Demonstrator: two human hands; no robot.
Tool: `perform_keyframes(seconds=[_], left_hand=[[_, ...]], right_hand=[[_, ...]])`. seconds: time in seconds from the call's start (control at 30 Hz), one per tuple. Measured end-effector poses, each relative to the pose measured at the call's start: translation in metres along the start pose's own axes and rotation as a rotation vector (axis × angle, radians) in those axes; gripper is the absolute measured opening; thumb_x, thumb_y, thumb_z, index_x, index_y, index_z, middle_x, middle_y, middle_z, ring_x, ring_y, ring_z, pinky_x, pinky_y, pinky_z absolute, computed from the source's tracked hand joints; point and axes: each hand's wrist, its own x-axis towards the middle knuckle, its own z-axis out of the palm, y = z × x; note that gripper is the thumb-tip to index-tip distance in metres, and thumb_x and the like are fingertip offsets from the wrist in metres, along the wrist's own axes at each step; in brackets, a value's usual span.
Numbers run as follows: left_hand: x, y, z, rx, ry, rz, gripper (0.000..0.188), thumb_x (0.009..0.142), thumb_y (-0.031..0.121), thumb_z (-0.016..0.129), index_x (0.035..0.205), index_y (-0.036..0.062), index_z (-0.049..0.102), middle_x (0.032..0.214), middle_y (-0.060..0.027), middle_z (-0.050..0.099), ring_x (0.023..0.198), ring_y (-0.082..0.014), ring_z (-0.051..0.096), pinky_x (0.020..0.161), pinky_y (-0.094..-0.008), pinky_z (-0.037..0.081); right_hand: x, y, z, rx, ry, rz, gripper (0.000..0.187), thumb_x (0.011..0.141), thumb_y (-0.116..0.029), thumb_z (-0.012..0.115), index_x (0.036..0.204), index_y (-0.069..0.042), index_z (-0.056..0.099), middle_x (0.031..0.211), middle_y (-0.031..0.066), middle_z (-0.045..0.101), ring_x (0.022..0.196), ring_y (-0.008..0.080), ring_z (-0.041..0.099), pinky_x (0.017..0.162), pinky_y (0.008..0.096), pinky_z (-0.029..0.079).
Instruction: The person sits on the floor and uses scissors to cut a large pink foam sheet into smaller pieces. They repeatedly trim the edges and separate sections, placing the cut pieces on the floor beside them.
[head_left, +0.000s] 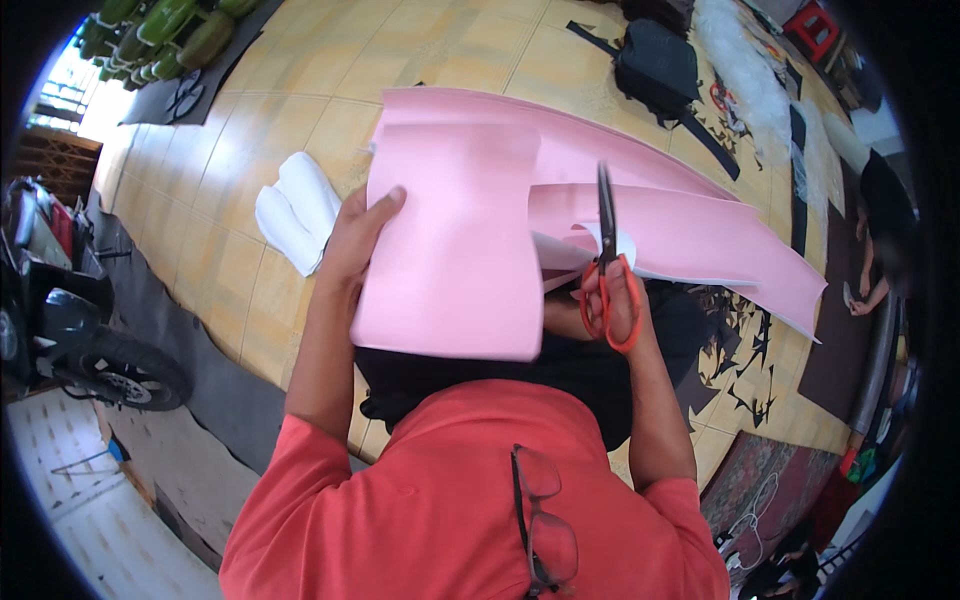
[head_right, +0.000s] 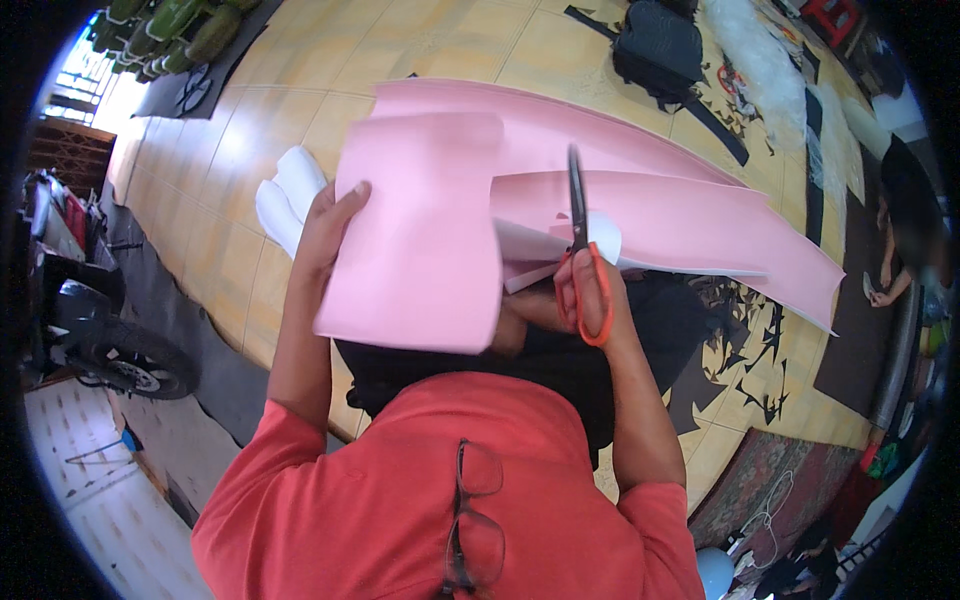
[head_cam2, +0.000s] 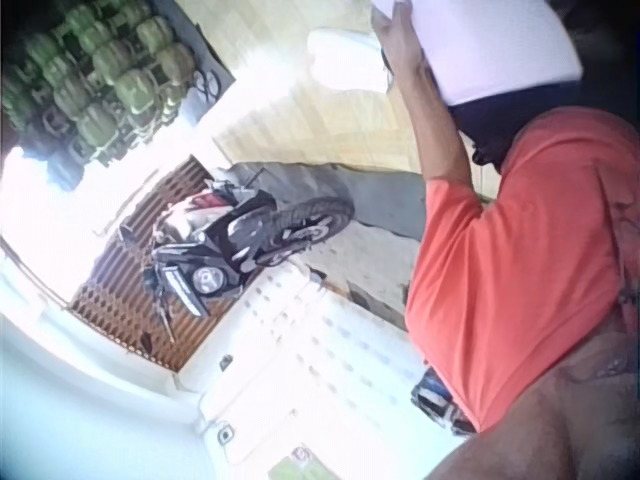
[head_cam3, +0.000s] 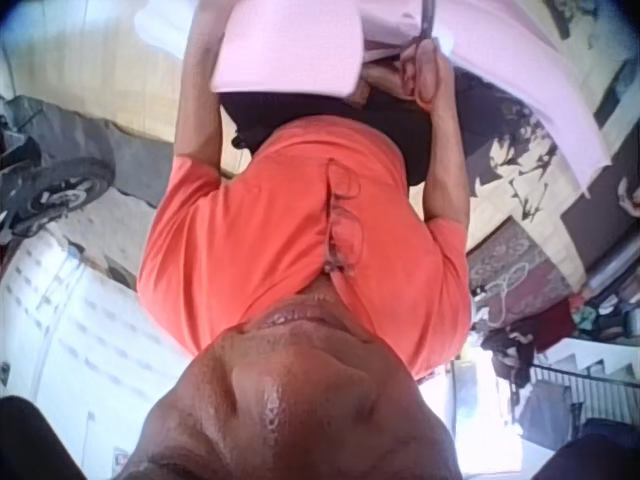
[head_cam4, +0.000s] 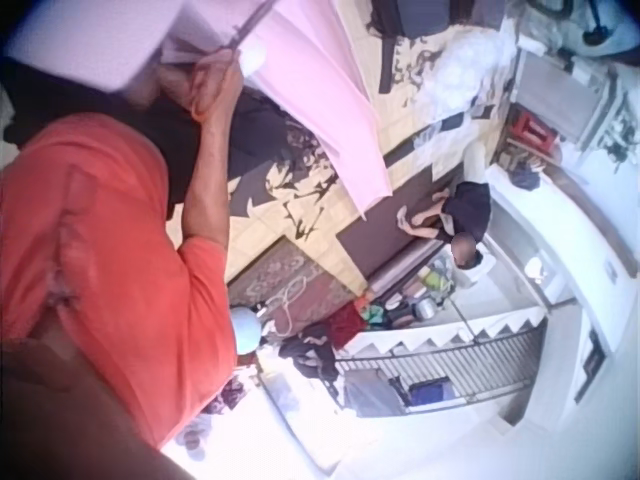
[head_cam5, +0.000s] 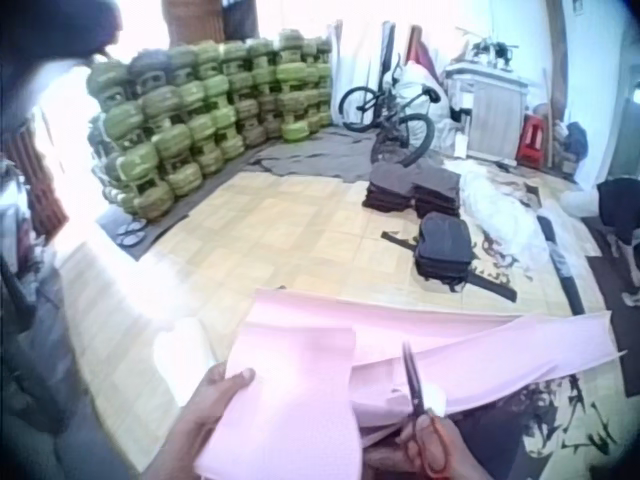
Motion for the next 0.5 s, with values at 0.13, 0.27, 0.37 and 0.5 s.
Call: perform_keyframes(seconds=[0.13, 0.27, 0.37, 0.5], left_hand=[[0.012, -0.010, 0.006, -0.103, 0.042, 0.228, 0.036, 0.095, 0.018, 0.059, 0.123, -0.0041, 0.052, 0.110, -0.0123, 0.064, 0.093, -0.0171, 0.064, 0.080, -0.0305, 0.054], [0.015, -0.017, 0.007, -0.155, 0.065, 0.311, 0.033, 0.096, 0.017, 0.057, 0.122, -0.0024, 0.052, 0.110, -0.0110, 0.064, 0.095, -0.0168, 0.064, 0.081, -0.0306, 0.054], [0.016, -0.023, -0.002, -0.201, 0.063, 0.265, 0.032, 0.096, 0.017, 0.058, 0.123, -0.0004, 0.053, 0.110, -0.0102, 0.064, 0.095, -0.0165, 0.064, 0.082, -0.0311, 0.054], [0.011, -0.030, -0.009, -0.322, 0.062, 0.213, 0.030, 0.094, 0.013, 0.059, 0.121, 0.0008, 0.055, 0.108, -0.0095, 0.065, 0.092, -0.0171, 0.065, 0.081, -0.0318, 0.055]], right_hand=[[0.004, 0.014, 0.024, 0.320, 0.005, 0.087, 0.057, 0.100, -0.052, 0.031, 0.103, 0.000, 0.053, 0.075, 0.0126, 0.061, 0.059, 0.0189, 0.059, 0.056, 0.0289, 0.050], [0.008, 0.011, 0.040, 0.250, -0.031, 0.039, 0.036, 0.096, -0.030, 0.048, 0.105, 0.005, 0.051, 0.085, 0.0155, 0.063, 0.069, 0.0208, 0.063, 0.066, 0.0324, 0.053], [0.008, 0.001, 0.054, 0.167, 0.065, 0.036, 0.025, 0.086, -0.010, 0.056, 0.104, 0.007, 0.049, 0.087, 0.0144, 0.062, 0.075, 0.0197, 0.063, 0.073, 0.0316, 0.051], [0.008, 0.011, 0.054, 0.243, 0.120, -0.011, 0.026, 0.081, -0.005, 0.056, 0.105, 0.003, 0.050, 0.092, 0.0108, 0.057, 0.078, 0.0183, 0.061, 0.072, 0.0296, 0.049]])
